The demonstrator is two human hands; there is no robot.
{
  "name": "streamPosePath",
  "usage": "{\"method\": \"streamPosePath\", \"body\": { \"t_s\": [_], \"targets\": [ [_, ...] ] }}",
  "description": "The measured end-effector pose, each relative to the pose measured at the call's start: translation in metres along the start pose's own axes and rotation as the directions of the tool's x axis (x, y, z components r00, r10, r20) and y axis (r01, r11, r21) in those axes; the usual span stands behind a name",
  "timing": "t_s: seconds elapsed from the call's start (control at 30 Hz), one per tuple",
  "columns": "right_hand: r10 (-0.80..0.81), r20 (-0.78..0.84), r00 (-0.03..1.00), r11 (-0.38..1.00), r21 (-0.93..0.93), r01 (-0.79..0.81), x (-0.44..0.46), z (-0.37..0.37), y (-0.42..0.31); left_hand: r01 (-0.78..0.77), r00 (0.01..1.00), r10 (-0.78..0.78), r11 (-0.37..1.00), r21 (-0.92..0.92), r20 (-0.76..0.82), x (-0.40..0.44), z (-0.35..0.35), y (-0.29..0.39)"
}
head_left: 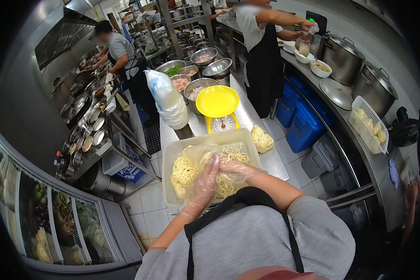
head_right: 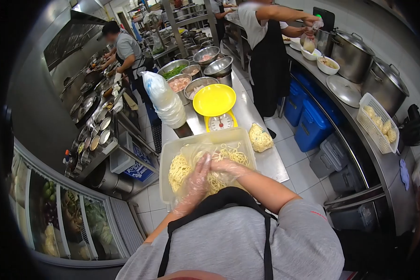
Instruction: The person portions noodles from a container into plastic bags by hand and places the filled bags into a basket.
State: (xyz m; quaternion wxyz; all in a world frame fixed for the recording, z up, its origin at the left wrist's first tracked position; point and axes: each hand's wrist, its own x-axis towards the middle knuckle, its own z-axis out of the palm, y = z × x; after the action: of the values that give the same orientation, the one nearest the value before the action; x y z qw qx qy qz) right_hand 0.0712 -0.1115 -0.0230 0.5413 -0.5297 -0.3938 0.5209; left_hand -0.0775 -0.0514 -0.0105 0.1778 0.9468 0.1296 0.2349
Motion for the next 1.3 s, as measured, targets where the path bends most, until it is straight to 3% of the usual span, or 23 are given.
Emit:
{"method": "streamPosePath", "body": {
  "t_s": [0.07, 0.13, 0.17, 0.43, 0.5, 0.63, 0.67, 0.7, 0.73, 0.77, 0.8, 0.83, 0.87, 0.9, 0.93, 1.0, 1.03, 1.07, 1.13, 1.17, 1.2, 1.23, 1.3],
  "targets": [
    [-0.208, 0.067, 0.976, 0.977, -0.034, 0.211, 0.002, -0.011, 0.021, -0.017, 1.000, 0.017, 1.000, -0.005, -0.023, 0.003, 0.001, 0.004],
    [0.063, -0.153, 0.986, 0.987, 0.157, -0.038, -0.002, -0.008, 0.024, 0.115, 0.942, -0.157, 0.981, -0.155, -0.298, 0.001, 0.010, 0.000],
    [0.087, -0.074, 0.994, 0.975, 0.212, -0.069, -0.004, -0.009, 0.014, 0.047, 0.866, -0.102, 0.991, -0.123, -0.490, 0.009, 0.013, -0.009],
    [0.090, -0.242, 0.966, 0.820, 0.569, 0.066, -0.011, 0.013, 0.003, -0.041, 0.949, -0.013, 0.985, -0.166, -0.314, 0.012, -0.002, -0.013],
    [0.101, -0.285, 0.953, 0.767, 0.632, 0.108, -0.018, 0.023, -0.021, 0.114, 0.969, -0.174, 0.943, -0.311, -0.172, 0.008, -0.008, 0.000],
    [0.155, -0.212, 0.965, 0.779, 0.627, 0.012, 0.040, -0.005, 0.058, 0.141, 0.937, -0.293, 0.817, -0.559, -0.192, -0.003, 0.033, -0.011],
    [-0.155, -0.400, 0.903, 0.971, 0.105, 0.214, 0.057, -0.013, 0.091, 0.197, 0.905, -0.410, 0.639, -0.744, -0.113, -0.002, 0.037, -0.003],
    [-0.332, -0.399, 0.855, 0.942, -0.183, 0.280, 0.059, -0.010, 0.089, 0.234, 0.865, -0.501, 0.416, -0.879, -0.007, -0.001, 0.038, 0.003],
    [-0.497, -0.386, 0.777, 0.834, -0.459, 0.306, 0.060, -0.007, 0.087, 0.237, 0.866, -0.500, 0.416, -0.878, -0.004, -0.001, 0.035, 0.005],
    [-0.110, -0.560, 0.821, 0.993, -0.023, 0.118, 0.050, 0.009, 0.045, 0.207, 0.905, -0.425, 0.499, -0.841, -0.029, 0.000, 0.031, 0.007],
    [0.315, -0.536, 0.783, 0.898, 0.435, -0.064, 0.044, 0.018, 0.018, 0.172, 0.937, -0.347, 0.575, -0.800, -0.048, 0.001, 0.027, 0.009],
    [0.315, -0.536, 0.783, 0.898, 0.435, -0.064, 0.043, 0.016, 0.013, 0.173, 0.937, -0.347, 0.575, -0.800, -0.047, 0.002, 0.020, 0.009],
    [0.153, -0.507, 0.848, 0.988, 0.059, -0.143, 0.040, 0.012, 0.010, 0.050, 0.990, -0.115, 0.829, -0.557, -0.083, 0.005, 0.011, 0.006],
    [0.088, -0.463, 0.882, 0.976, -0.135, -0.168, 0.037, 0.007, 0.010, -0.125, 0.992, 0.120, 0.958, -0.258, -0.036, 0.007, 0.004, 0.005],
    [0.022, -0.414, 0.910, 0.930, -0.326, -0.170, 0.035, 0.002, 0.009, -0.125, 0.992, 0.120, 0.958, -0.259, -0.033, 0.011, -0.001, 0.005],
    [0.081, -0.052, 0.995, 0.827, -0.553, -0.096, 0.032, -0.011, 0.007, -0.017, 0.995, -0.003, 0.979, -0.205, -0.096, 0.016, -0.008, 0.005],
    [0.237, 0.137, 0.962, 0.481, -0.877, 0.007, 0.039, -0.017, 0.000, -0.018, 0.993, 0.003, 0.993, -0.120, -0.119, 0.015, 0.004, -0.017],
    [0.236, 0.142, 0.961, 0.476, -0.879, 0.013, 0.028, -0.012, -0.024, -0.015, 0.992, 0.001, 0.993, -0.116, -0.126, 0.014, 0.003, -0.025],
    [0.552, -0.042, 0.833, 0.488, -0.793, -0.364, -0.009, 0.008, -0.087, 0.118, 0.953, -0.160, 0.978, -0.171, -0.258, 0.013, -0.001, -0.036],
    [0.551, -0.041, 0.834, 0.484, -0.798, -0.359, -0.011, 0.006, -0.072, 0.087, 0.955, -0.131, 0.982, -0.170, -0.268, 0.013, -0.001, -0.041],
    [0.146, 0.075, 0.986, 0.637, -0.770, -0.036, -0.016, 0.003, -0.045, 0.089, 0.953, -0.134, 0.981, -0.170, -0.272, 0.012, -0.001, -0.042],
    [-0.290, 0.162, 0.943, 0.639, -0.701, 0.317, -0.022, 0.004, -0.039, 0.163, 0.953, -0.185, 0.981, -0.109, -0.240, 0.011, -0.001, -0.041],
    [-0.317, 0.110, 0.942, 0.607, -0.740, 0.291, -0.029, -0.004, -0.039, 0.236, 0.948, -0.240, 0.971, -0.043, -0.210, 0.009, -0.004, -0.045]
  ]
}}
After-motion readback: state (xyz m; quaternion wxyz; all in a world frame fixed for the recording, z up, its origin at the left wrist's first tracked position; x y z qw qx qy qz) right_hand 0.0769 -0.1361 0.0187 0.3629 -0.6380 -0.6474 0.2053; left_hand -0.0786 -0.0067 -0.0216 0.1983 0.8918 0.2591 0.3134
